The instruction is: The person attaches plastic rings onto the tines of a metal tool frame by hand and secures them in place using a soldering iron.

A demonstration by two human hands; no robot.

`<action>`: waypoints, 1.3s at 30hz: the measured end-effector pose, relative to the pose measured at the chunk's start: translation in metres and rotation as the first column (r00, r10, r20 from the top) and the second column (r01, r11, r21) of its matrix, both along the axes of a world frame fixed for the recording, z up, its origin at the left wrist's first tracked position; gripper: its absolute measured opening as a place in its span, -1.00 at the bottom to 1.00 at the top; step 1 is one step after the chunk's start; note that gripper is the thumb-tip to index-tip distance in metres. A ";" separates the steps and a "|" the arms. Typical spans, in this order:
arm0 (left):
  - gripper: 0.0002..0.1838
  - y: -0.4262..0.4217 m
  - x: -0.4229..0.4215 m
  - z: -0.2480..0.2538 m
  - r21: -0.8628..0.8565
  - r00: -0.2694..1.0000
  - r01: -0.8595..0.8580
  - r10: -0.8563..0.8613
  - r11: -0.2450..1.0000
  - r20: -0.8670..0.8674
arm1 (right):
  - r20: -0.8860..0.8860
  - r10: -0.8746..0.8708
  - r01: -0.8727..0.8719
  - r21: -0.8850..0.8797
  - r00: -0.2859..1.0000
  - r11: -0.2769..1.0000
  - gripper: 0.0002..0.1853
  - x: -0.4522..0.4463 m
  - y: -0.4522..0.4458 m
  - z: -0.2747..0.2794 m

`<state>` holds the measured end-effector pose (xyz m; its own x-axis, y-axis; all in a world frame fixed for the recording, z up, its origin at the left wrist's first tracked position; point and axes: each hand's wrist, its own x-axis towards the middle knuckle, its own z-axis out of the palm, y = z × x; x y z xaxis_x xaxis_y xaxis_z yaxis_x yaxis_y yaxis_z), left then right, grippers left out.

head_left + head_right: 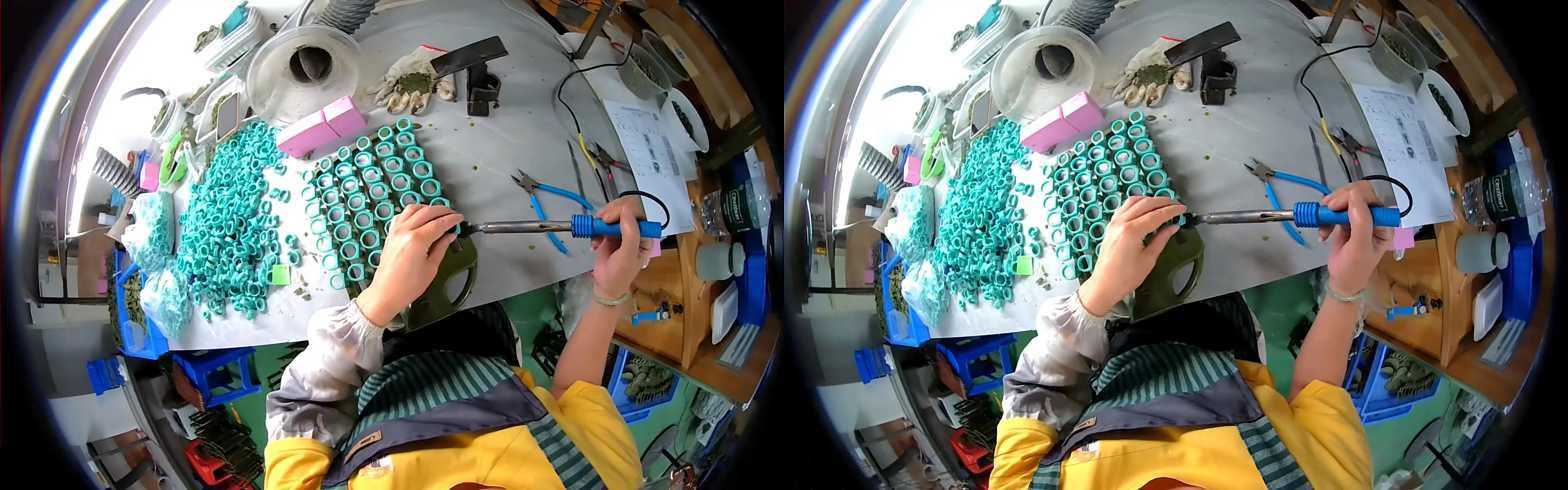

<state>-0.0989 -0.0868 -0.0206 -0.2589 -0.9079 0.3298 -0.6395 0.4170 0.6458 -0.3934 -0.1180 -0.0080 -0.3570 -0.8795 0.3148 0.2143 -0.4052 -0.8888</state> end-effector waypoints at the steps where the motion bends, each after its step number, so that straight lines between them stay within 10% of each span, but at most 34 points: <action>1: -0.70 -0.001 0.000 -0.001 0.001 1.000 0.006 -0.006 1.000 0.004 | -0.008 -0.005 0.005 0.003 1.000 1.000 -0.75 -0.002 0.001 0.001; 8: -0.63 0.001 0.002 0.005 -0.015 0.999 0.018 -0.017 1.000 0.037 | -0.035 -0.090 0.090 -0.007 0.995 0.996 -0.73 -0.030 0.004 0.017; 12: -0.52 0.048 0.039 0.049 -0.106 0.951 -0.309 0.307 0.945 -0.034 | -0.086 -0.215 0.216 0.011 0.973 0.976 -0.69 -0.039 0.003 0.017; 14: -0.53 0.092 0.064 0.032 0.333 0.536 -0.508 0.594 0.794 -0.600 | -0.102 -0.286 0.287 -0.003 0.953 0.958 -0.69 -0.042 0.000 0.013; 17: -0.46 0.150 0.089 0.014 0.774 -0.014 -0.094 0.776 0.627 -0.630 | -0.071 -0.348 0.349 -0.001 0.935 0.937 -0.70 -0.036 -0.003 0.015; 20: -0.41 0.155 0.065 -0.003 0.701 -0.179 0.354 0.781 0.619 -0.599 | -0.004 -0.280 0.280 0.039 0.960 0.959 -0.71 -0.040 -0.004 0.012; 24: -0.44 0.137 0.047 -0.021 0.698 -0.211 0.361 0.783 0.619 -0.586 | 0.069 -0.250 0.247 0.052 0.966 0.968 -0.72 -0.034 -0.004 0.020; 34: -0.39 0.147 0.088 0.075 0.321 -0.192 0.232 0.366 0.918 -0.910 | 0.136 -0.291 0.283 0.076 0.947 0.956 -0.75 -0.032 0.000 0.027; 36: -0.28 0.143 0.090 0.095 0.209 0.018 0.230 0.211 0.950 -0.977 | 0.127 -0.317 0.307 0.093 0.940 0.947 -0.75 -0.033 0.001 0.027; 39: -0.32 0.125 0.086 0.123 0.209 0.792 0.054 0.086 0.976 -0.604 | 0.149 -0.325 0.312 0.102 0.934 0.945 -0.74 -0.029 -0.001 0.027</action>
